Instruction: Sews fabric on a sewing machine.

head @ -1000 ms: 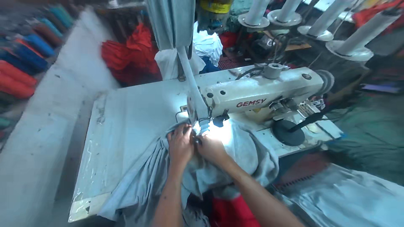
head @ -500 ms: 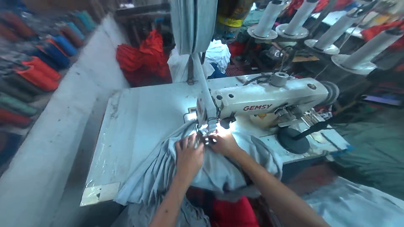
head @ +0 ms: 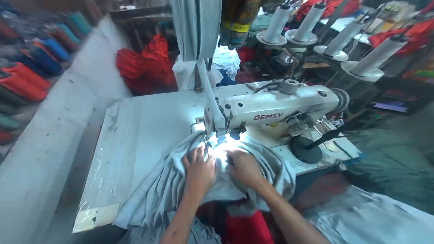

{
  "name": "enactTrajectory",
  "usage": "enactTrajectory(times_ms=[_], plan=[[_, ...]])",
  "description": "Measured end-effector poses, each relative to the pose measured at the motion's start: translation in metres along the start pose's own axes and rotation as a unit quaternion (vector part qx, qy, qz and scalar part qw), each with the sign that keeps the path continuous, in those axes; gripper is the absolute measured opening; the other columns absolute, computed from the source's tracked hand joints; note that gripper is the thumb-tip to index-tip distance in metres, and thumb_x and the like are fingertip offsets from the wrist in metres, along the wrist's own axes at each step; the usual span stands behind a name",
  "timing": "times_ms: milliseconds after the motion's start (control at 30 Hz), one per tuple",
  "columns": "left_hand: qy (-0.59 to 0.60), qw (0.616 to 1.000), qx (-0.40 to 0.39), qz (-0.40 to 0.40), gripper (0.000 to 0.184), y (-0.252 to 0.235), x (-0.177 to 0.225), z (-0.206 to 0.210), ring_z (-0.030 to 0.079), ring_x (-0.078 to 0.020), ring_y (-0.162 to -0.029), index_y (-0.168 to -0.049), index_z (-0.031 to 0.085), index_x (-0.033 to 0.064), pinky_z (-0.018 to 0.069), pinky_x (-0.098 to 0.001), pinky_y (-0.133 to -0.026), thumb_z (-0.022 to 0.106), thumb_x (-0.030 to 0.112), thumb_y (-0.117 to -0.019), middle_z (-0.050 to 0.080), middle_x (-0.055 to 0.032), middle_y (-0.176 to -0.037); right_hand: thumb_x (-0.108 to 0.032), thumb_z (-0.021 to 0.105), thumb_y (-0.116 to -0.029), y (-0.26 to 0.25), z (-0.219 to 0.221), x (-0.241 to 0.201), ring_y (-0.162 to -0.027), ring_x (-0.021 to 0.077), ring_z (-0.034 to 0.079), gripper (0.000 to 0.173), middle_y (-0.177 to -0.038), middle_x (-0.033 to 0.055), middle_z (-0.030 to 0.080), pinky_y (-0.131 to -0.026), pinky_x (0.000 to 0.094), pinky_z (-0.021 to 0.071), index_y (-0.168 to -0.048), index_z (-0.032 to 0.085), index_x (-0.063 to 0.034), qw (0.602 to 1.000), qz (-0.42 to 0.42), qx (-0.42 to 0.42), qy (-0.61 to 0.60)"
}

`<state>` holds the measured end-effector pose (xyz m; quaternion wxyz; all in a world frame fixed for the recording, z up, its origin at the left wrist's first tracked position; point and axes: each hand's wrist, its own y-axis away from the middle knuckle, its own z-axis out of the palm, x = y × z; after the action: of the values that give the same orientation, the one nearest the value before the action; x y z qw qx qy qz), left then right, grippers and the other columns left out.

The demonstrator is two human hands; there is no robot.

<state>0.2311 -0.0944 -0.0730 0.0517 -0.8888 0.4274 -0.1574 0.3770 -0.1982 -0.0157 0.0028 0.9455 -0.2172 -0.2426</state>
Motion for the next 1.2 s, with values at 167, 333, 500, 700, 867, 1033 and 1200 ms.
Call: enactTrajectory(times_ms=[167,333,500,700,867,1033,1200], plan=[[0.007,0.999,-0.021,0.024,0.036,0.0,-0.012,-0.008,0.043,-0.0353,-0.143,-0.127,0.072,0.0338,0.0278,-0.0679,-0.11,0.065,0.028,-0.0915,0.052,-0.0046,-0.153,-0.022,0.057,-0.0965,-0.004,0.042,-0.034,-0.093,0.0357,0.073,0.051,-0.124,0.0157,0.07,-0.075,0.056,0.0575,-0.147,0.056,-0.0176,0.999,0.023,-0.012,0.043],[0.025,0.999,0.002,0.042,0.032,-0.007,-0.021,-0.007,0.042,-0.0343,-0.144,-0.117,0.075,0.0328,0.026,-0.0679,-0.112,0.072,0.028,-0.0851,0.054,-0.0048,-0.15,-0.018,0.066,-0.0847,-0.012,0.065,-0.021,-0.075,0.0305,0.073,0.045,-0.099,0.0091,0.075,-0.057,0.051,0.0564,-0.13,0.069,-0.0181,0.986,-0.03,0.139,0.081],[0.023,0.998,0.031,0.045,0.026,-0.01,-0.024,-0.002,0.044,-0.0313,-0.142,-0.11,0.076,0.0318,0.0273,-0.0663,-0.112,0.069,0.034,-0.085,0.058,-0.0006,-0.145,-0.017,0.067,-0.0839,-0.024,0.064,-0.006,-0.078,0.0296,0.073,0.046,-0.098,0.0079,0.075,-0.06,0.0513,0.0569,-0.13,0.069,-0.019,0.985,-0.084,0.122,0.092],[0.009,1.0,0.027,0.009,0.028,-0.023,-0.008,-0.005,0.05,-0.0319,-0.139,-0.11,0.079,0.0262,0.0231,-0.0693,-0.117,0.072,0.03,-0.0834,0.062,-0.0048,-0.14,-0.023,0.068,-0.0885,-0.046,0.053,0.02,-0.088,0.0305,0.074,0.026,-0.097,0.0094,0.075,-0.072,0.0546,0.0583,-0.112,0.076,-0.0145,0.975,-0.169,0.125,0.068],[0.005,0.98,-0.024,-0.196,0.038,-0.023,0.042,-0.017,0.056,-0.0389,-0.122,-0.124,0.074,0.0203,0.0358,-0.0643,-0.102,0.069,0.023,-0.0863,0.062,-0.016,-0.132,-0.021,0.066,-0.0904,-0.049,0.053,0.029,-0.09,0.0312,0.074,0.024,-0.098,0.0117,0.075,-0.074,0.0541,0.0588,-0.11,0.076,-0.0109,0.969,-0.193,0.14,0.067],[-0.013,0.986,0.101,-0.132,0.027,-0.014,0.018,0.005,0.067,-0.0311,-0.102,-0.114,0.075,0.0187,0.0448,-0.0571,-0.092,0.053,0.027,-0.1009,0.072,-0.0085,-0.107,-0.012,0.071,-0.0821,-0.037,0.052,0.037,-0.081,0.0295,0.074,0.037,-0.097,0.0066,0.077,-0.066,0.0541,0.0592,-0.117,0.077,-0.0232,0.957,-0.229,0.168,0.056],[-0.014,0.992,0.11,-0.064,0.03,-0.012,0.004,0.012,0.065,-0.0301,-0.099,-0.113,0.077,0.0234,0.0442,-0.0567,-0.091,0.05,0.03,-0.1011,0.07,-0.0081,-0.103,-0.013,0.067,-0.0851,-0.031,0.051,0.031,-0.076,0.0297,0.073,0.045,-0.096,0.0064,0.077,-0.06,0.0527,0.0574,-0.127,0.073,-0.028,0.968,-0.181,0.148,0.091]])
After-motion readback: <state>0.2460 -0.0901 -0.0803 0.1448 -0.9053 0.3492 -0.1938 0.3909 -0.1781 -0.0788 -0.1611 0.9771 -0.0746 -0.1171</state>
